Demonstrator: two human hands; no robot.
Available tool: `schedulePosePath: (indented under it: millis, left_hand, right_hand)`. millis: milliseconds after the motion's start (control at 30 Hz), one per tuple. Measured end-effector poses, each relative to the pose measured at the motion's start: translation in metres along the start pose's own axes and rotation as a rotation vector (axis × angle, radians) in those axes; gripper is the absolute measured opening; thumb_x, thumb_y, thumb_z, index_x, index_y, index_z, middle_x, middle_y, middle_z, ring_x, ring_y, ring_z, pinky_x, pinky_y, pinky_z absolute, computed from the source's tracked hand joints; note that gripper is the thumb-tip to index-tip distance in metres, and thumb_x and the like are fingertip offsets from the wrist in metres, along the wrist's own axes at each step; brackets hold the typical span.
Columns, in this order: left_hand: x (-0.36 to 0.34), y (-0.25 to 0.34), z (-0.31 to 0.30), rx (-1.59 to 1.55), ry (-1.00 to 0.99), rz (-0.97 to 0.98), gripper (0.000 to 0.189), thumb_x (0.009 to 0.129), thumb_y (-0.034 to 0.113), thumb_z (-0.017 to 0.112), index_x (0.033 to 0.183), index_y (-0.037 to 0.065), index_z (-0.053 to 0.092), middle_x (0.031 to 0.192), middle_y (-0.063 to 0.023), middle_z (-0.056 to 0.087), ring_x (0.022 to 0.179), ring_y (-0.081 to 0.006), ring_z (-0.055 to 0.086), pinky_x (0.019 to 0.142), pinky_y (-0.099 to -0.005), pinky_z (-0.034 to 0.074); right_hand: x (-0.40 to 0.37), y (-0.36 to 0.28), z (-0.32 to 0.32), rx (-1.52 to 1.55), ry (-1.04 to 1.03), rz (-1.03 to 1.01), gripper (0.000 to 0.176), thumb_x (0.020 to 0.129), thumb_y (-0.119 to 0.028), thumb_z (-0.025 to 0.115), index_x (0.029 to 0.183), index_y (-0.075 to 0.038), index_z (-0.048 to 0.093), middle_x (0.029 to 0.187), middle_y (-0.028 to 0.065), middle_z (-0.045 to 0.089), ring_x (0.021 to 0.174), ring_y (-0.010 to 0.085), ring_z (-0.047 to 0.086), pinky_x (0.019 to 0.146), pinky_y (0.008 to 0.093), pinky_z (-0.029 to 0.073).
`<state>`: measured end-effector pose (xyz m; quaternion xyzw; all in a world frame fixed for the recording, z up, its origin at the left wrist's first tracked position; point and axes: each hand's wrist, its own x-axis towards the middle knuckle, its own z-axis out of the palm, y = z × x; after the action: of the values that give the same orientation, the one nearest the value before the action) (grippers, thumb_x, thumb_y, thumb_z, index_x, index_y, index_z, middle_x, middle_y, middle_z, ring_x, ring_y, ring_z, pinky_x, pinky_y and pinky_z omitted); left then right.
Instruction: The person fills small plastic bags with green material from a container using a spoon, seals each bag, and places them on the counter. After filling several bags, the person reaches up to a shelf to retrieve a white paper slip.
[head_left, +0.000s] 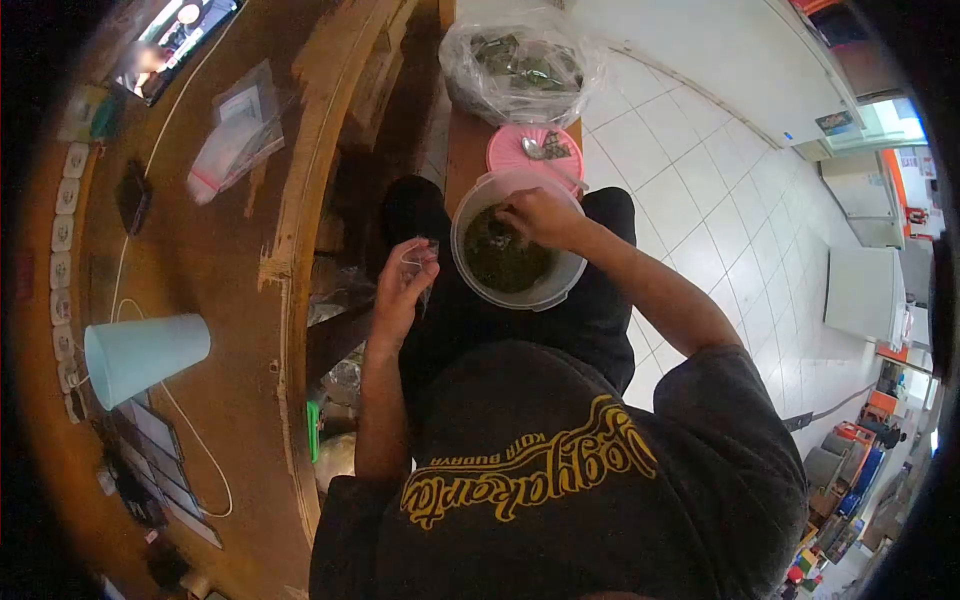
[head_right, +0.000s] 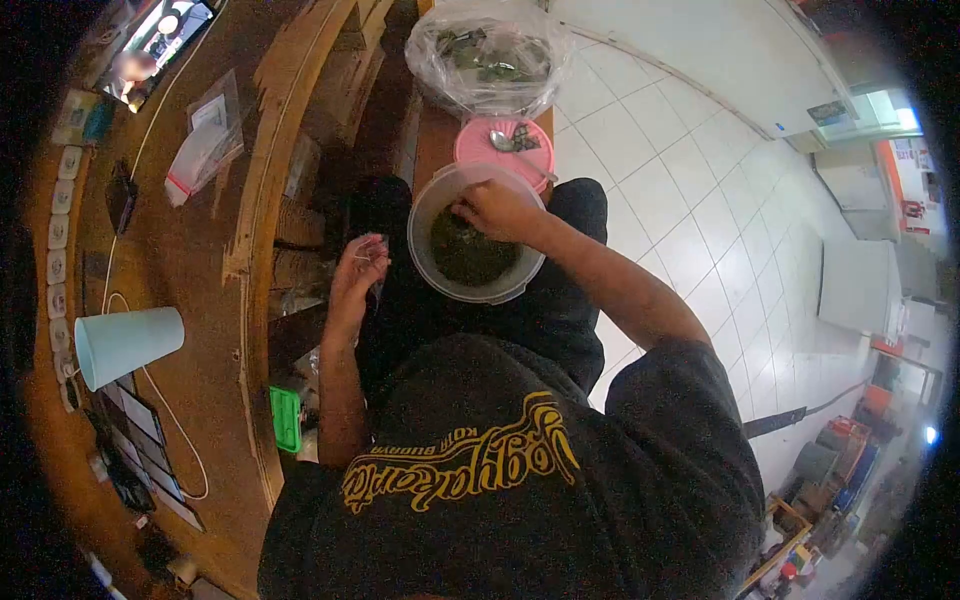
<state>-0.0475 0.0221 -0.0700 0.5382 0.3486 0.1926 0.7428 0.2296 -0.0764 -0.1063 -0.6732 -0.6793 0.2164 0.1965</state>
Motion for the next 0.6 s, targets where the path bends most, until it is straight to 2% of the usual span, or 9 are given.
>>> schedulePosePath:
  millis: [67, 133, 167, 233, 367, 433, 467, 533, 600]
  left_hand:
    - [0.001, -0.003, -0.004, 0.041, -0.019, -0.001, 0.037, 0.091, 0.016, 0.068, 0.125, 0.007, 0.056, 0.114, -0.0059, 0.058, 0.104, -0.0153, 0.055, 0.093, -0.0307, 0.046]
    - [0.0, 0.004, 0.001, 0.037, -0.004, -0.01, 0.037, 0.091, 0.016, 0.068, 0.125, 0.007, 0.056, 0.115, -0.0058, 0.058, 0.104, -0.0153, 0.055, 0.092, -0.0306, 0.046]
    - [0.0, 0.007, 0.003, 0.03, 0.013, -0.012, 0.037, 0.091, 0.017, 0.068, 0.125, 0.007, 0.056, 0.115, -0.0058, 0.058, 0.104, -0.0153, 0.055, 0.092, -0.0304, 0.046]
    - [0.003, 0.007, 0.002, 0.037, -0.001, -0.005, 0.037, 0.091, 0.017, 0.068, 0.125, 0.007, 0.056, 0.115, -0.0059, 0.058, 0.104, -0.0153, 0.055, 0.091, -0.0302, 0.046]
    - [0.005, 0.005, 0.005, 0.025, -0.022, -0.018, 0.038, 0.091, 0.016, 0.068, 0.126, 0.006, 0.055, 0.114, -0.0061, 0.058, 0.105, -0.0147, 0.055, 0.089, -0.0298, 0.046]
    - [0.006, 0.004, 0.007, 0.023, -0.026, -0.003, 0.038, 0.092, 0.015, 0.068, 0.126, 0.006, 0.055, 0.114, -0.0059, 0.058, 0.105, -0.0146, 0.055, 0.088, -0.0297, 0.047]
    - [0.006, 0.002, 0.008, 0.02, -0.029, 0.012, 0.038, 0.092, 0.015, 0.068, 0.126, 0.006, 0.055, 0.113, -0.0058, 0.058, 0.106, -0.0145, 0.055, 0.088, -0.0296, 0.047]
    - [0.006, -0.001, 0.008, 0.021, -0.03, -0.001, 0.038, 0.092, 0.014, 0.067, 0.126, 0.006, 0.055, 0.113, -0.0056, 0.058, 0.105, -0.0144, 0.055, 0.087, -0.0295, 0.047]
    - [0.007, -0.004, 0.007, 0.022, -0.032, -0.01, 0.038, 0.092, 0.014, 0.067, 0.126, 0.006, 0.055, 0.112, -0.0054, 0.058, 0.105, -0.0143, 0.055, 0.087, -0.0294, 0.047]
  right_hand:
    - [-0.009, 0.004, 0.005, -0.036, 0.009, 0.039, 0.024, 0.093, -0.027, 0.058, 0.1, -0.007, 0.069, 0.09, 0.0202, 0.068, 0.088, 0.0389, 0.066, 0.083, 0.0496, 0.049]
    - [-0.021, 0.008, 0.019, -0.182, -0.222, 0.165, 0.028, 0.091, -0.035, 0.06, 0.1, -0.011, 0.071, 0.089, 0.019, 0.069, 0.089, 0.0363, 0.067, 0.083, 0.0545, 0.047]
    - [-0.025, 0.011, 0.024, -0.18, -0.222, 0.166, 0.028, 0.091, -0.035, 0.06, 0.1, -0.011, 0.071, 0.089, 0.019, 0.069, 0.089, 0.0363, 0.067, 0.083, 0.0545, 0.047]
    - [-0.028, 0.0, 0.023, -0.512, -0.437, 0.113, 0.031, 0.087, -0.042, 0.062, 0.099, -0.015, 0.073, 0.091, 0.0157, 0.07, 0.088, 0.0347, 0.069, 0.086, 0.0574, 0.045]
    - [-0.029, -0.046, -0.013, -0.395, -0.556, 0.092, 0.029, 0.083, -0.04, 0.064, 0.104, -0.023, 0.075, 0.094, 0.0094, 0.072, 0.099, 0.0303, 0.065, 0.095, 0.0508, 0.043]
    - [-0.019, -0.031, 0.009, -0.056, -0.51, 0.106, 0.03, 0.081, -0.037, 0.065, 0.092, -0.01, 0.072, 0.095, 0.0149, 0.071, 0.1, 0.0315, 0.067, 0.094, 0.0529, 0.04]
    - [-0.013, -0.031, 0.019, -0.054, -0.511, 0.105, 0.03, 0.081, -0.037, 0.065, 0.092, -0.01, 0.072, 0.095, 0.0149, 0.071, 0.1, 0.0315, 0.067, 0.094, 0.0529, 0.04]
    - [0.002, -0.041, 0.035, -0.216, -0.498, 0.323, 0.033, 0.08, -0.034, 0.066, 0.095, -0.005, 0.07, 0.094, 0.016, 0.07, 0.102, 0.0305, 0.065, 0.092, 0.0514, 0.039]
    - [0.003, -0.043, 0.053, -0.269, -0.465, 0.246, 0.033, 0.08, -0.033, 0.066, 0.095, -0.004, 0.069, 0.092, 0.0158, 0.07, 0.099, 0.0309, 0.066, 0.091, 0.0513, 0.04]
